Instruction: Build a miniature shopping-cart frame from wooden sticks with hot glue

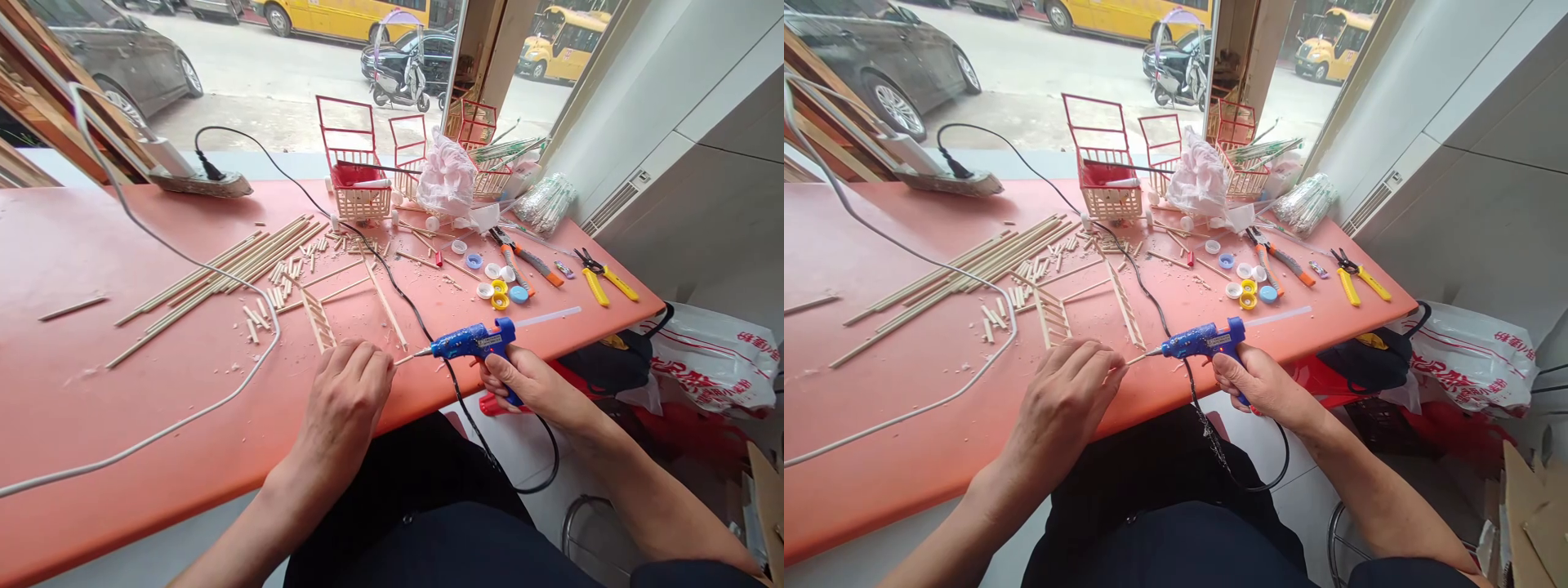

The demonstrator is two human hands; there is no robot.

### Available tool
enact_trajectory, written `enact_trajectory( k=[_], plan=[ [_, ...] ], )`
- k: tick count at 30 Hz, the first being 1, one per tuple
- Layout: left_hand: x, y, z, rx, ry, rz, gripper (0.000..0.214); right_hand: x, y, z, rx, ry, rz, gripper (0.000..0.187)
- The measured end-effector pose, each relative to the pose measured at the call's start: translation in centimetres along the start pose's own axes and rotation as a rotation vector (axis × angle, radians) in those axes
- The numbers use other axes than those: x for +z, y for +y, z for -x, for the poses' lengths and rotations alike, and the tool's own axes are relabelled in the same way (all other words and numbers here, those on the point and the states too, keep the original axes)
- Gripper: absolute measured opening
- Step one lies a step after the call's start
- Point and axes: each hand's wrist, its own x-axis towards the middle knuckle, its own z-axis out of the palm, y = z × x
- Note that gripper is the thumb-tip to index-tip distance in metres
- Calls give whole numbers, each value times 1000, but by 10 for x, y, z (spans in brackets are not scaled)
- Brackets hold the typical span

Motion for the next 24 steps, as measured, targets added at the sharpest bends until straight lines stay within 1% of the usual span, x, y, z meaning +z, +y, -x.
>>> enact_trajectory(
  k=[12,24],
  plan=[
    [-1,0,0,0,3,12,20,1,-2,-1,-3,-4,31,56],
    [0,1,1,-9,1,5,20,1,0,-3,-20,12,2,55]
  ],
)
